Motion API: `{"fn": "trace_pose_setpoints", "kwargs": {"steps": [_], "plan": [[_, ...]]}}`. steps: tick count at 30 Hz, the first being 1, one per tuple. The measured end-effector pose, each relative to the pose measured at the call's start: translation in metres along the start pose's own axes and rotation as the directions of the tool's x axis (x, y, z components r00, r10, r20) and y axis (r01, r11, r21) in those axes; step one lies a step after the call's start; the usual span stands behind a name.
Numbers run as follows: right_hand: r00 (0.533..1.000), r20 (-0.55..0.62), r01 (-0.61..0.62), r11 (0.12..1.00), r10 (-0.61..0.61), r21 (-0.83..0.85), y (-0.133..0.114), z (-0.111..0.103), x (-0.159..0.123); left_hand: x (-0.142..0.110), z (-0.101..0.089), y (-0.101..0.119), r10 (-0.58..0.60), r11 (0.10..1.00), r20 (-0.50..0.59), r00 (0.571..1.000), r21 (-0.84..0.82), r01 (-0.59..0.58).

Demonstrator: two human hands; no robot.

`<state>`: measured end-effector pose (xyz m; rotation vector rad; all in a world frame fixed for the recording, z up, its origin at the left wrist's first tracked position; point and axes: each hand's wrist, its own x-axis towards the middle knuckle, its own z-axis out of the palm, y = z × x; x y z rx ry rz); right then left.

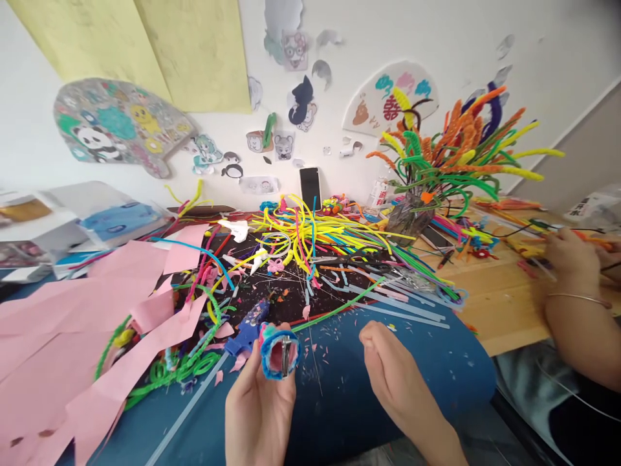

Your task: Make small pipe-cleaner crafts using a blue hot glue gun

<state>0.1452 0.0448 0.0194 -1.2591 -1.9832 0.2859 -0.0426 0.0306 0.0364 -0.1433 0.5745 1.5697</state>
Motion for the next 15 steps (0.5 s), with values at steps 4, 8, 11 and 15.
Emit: {"fn": "trace_pose_setpoints", "kwargs": {"steps": [4,8,11,15], "plan": [[0.985,0.085,-0.141,0.987,0.147,-0.079,0.009,-0.001,-0.001,-0.005,0.005,-0.001,0.014,1.0,-0.078,0.997,0.013,-0.013],[0.97,0.115,-0.21,0.976,0.216,-0.065,0.012,-0.002,0.001,-0.004,0.0,-0.001,-0.014,1.0,-0.088,0.996,-0.004,0.014],[0.959,0.135,-0.24,0.968,0.248,-0.078,0.01,-0.002,0.002,0.001,-0.01,0.0,-0.075,0.995,0.054,0.996,-0.058,0.078],[0.973,0.155,-0.135,0.968,0.169,-0.21,0.011,0.003,0.003,0.003,-0.013,0.001,-0.178,0.973,0.23,0.957,-0.103,0.206]]}}
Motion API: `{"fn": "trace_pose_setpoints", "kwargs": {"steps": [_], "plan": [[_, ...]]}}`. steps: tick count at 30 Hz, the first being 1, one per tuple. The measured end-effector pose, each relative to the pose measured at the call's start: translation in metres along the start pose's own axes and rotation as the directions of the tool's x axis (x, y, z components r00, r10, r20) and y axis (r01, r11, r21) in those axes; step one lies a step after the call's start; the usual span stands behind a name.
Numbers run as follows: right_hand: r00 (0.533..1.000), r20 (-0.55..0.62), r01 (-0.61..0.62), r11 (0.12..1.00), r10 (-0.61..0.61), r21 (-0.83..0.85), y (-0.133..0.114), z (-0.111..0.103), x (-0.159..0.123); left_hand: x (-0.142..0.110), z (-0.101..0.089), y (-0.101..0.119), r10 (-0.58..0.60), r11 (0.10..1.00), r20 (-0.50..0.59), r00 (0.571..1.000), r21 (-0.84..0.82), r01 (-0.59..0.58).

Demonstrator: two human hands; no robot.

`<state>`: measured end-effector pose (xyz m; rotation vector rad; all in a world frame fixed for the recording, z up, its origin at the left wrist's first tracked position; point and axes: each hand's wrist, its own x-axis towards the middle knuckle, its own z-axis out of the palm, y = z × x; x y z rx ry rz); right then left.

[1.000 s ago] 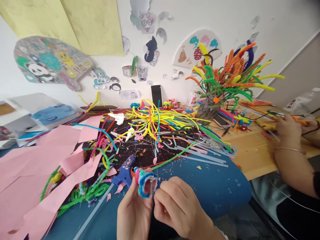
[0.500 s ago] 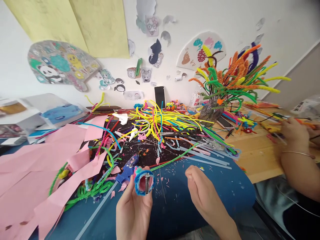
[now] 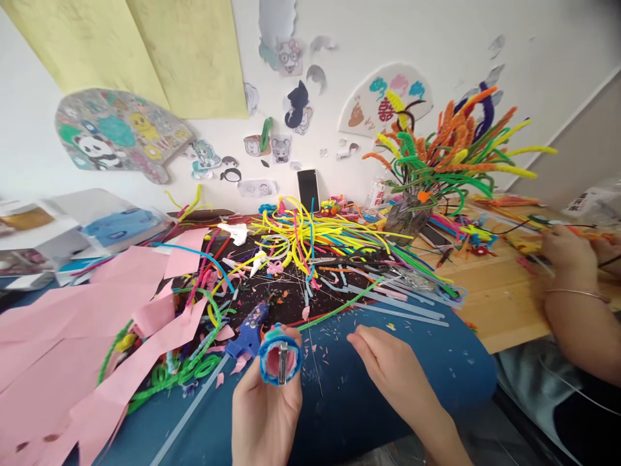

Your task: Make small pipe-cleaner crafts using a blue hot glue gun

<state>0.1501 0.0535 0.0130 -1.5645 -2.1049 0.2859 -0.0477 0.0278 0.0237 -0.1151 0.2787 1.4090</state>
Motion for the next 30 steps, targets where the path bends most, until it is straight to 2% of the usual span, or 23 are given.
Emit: {"fn": "trace_pose_setpoints", "kwargs": {"steps": [2,4,7,11,15,19,23,26,30], "plan": [[1.0,-0.003,0.021,1.0,-0.021,0.001,0.003,0.004,0.002,0.0,0.002,0.0,-0.061,0.998,0.041,0.997,-0.007,0.062],[0.999,-0.03,0.014,0.997,-0.012,0.073,0.006,0.008,0.004,0.0,0.004,-0.001,-0.093,0.996,0.076,0.993,0.003,0.093],[0.988,-0.147,0.066,0.989,-0.046,0.135,0.006,0.009,0.004,0.002,0.003,-0.002,-0.094,0.995,0.093,0.991,0.0,0.095],[0.916,-0.355,0.264,0.948,-0.189,0.177,-0.014,-0.002,-0.003,0.005,-0.005,-0.002,-0.052,0.998,0.024,0.998,-0.021,0.052],[0.83,-0.43,0.468,0.863,-0.355,0.189,-0.045,-0.009,-0.01,0.007,-0.011,-0.004,-0.054,0.998,-0.03,0.998,0.015,0.054],[0.791,-0.462,0.5,0.859,-0.401,0.11,-0.062,-0.009,-0.006,0.005,-0.009,-0.006,-0.047,0.996,0.005,0.999,0.078,0.047],[0.756,-0.508,0.497,0.867,-0.412,0.035,-0.068,-0.01,0.0,0.002,-0.005,-0.006,0.041,0.994,-0.051,0.998,0.101,-0.035],[0.771,-0.498,0.5,0.862,-0.397,0.087,-0.069,-0.011,-0.001,0.001,-0.001,-0.008,0.094,0.991,-0.171,0.981,0.107,-0.077],[0.832,-0.428,0.489,0.831,-0.352,0.266,-0.066,-0.008,-0.004,0.0,0.005,-0.009,0.165,0.985,-0.29,0.943,0.101,-0.141]]}}
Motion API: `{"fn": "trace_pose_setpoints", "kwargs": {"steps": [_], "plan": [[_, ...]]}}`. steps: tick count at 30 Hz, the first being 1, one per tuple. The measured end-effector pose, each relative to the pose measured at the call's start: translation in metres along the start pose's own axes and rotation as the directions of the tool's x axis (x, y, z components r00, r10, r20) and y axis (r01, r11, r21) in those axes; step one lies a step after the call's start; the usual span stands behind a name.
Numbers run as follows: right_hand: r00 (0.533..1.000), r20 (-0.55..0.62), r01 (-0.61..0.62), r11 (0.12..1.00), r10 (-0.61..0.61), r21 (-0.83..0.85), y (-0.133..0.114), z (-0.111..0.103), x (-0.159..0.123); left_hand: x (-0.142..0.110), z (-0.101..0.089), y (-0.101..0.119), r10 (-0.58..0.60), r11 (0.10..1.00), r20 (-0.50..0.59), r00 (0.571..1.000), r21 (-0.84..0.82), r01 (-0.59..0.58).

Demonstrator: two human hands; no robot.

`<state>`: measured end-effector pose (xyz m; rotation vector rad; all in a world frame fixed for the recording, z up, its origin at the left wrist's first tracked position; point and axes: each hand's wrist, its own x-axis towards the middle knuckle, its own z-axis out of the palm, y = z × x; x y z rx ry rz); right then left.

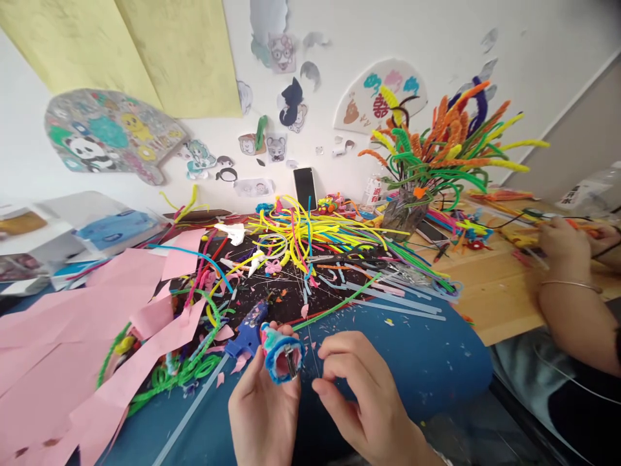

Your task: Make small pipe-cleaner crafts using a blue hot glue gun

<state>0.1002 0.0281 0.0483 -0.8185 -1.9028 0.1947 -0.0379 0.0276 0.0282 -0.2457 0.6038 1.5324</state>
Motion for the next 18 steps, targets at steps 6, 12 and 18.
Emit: {"fn": "trace_pose_setpoints", "kwargs": {"steps": [6,12,18], "plan": [[0.992,0.07,-0.118,0.982,0.108,0.149,0.003,0.0,-0.002,-0.006,0.007,-0.002,0.019,0.997,-0.078,0.997,0.072,-0.014],[0.983,0.12,-0.165,0.945,0.136,0.283,0.005,0.0,0.002,-0.006,-0.002,-0.006,0.172,0.941,-0.047,0.984,0.305,-0.15],[0.958,0.099,-0.288,0.897,0.271,0.335,0.01,0.006,-0.008,0.002,0.002,-0.004,0.332,0.789,0.162,0.929,0.493,-0.368]]}}
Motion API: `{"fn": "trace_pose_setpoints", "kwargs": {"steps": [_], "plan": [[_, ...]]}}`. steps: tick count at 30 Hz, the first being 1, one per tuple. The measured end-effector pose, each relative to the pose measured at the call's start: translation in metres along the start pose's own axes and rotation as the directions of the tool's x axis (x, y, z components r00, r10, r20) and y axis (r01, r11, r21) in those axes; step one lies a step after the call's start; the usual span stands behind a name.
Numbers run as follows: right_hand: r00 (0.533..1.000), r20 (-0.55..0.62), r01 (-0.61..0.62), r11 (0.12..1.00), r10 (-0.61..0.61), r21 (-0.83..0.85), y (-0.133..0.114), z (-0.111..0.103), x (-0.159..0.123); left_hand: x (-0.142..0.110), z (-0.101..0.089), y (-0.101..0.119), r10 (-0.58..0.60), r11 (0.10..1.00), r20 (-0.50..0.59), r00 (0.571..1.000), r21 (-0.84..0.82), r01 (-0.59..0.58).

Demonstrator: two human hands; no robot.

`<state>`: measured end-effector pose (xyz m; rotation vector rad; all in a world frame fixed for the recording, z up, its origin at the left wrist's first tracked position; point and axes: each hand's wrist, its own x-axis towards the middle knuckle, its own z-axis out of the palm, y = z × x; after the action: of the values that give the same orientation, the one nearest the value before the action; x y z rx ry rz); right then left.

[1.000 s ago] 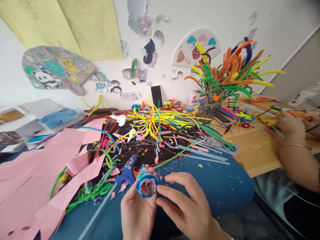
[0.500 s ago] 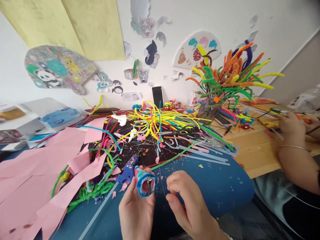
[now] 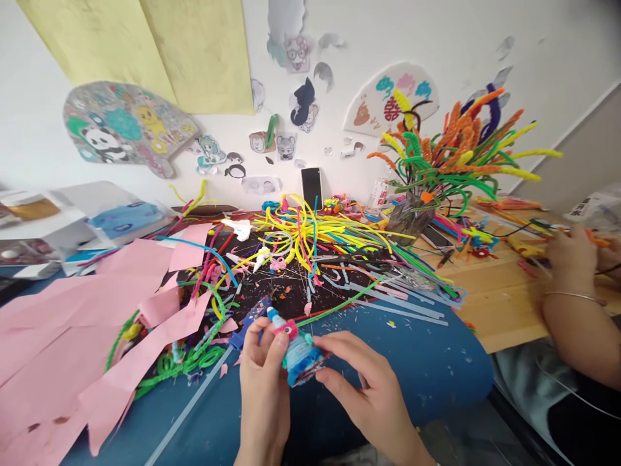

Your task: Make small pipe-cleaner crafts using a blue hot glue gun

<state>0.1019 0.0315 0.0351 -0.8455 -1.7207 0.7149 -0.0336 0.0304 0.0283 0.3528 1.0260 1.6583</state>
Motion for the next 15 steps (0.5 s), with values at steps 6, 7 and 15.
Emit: {"fn": "trace_pose_setpoints", "kwargs": {"steps": [6,7,15], "plan": [[0.982,-0.163,-0.086,0.993,0.098,0.08,0.01,0.003,-0.01,0.003,-0.003,-0.002,0.288,0.875,0.188,0.939,0.347,-0.338],[0.975,-0.191,-0.093,0.991,0.109,0.093,0.011,0.004,-0.011,0.001,-0.005,-0.002,0.342,0.835,0.211,0.916,0.378,-0.399],[0.96,-0.26,-0.087,0.994,0.103,0.073,0.016,0.006,-0.014,-0.019,-0.014,-0.006,0.57,0.631,0.326,0.754,0.414,-0.656]]}}
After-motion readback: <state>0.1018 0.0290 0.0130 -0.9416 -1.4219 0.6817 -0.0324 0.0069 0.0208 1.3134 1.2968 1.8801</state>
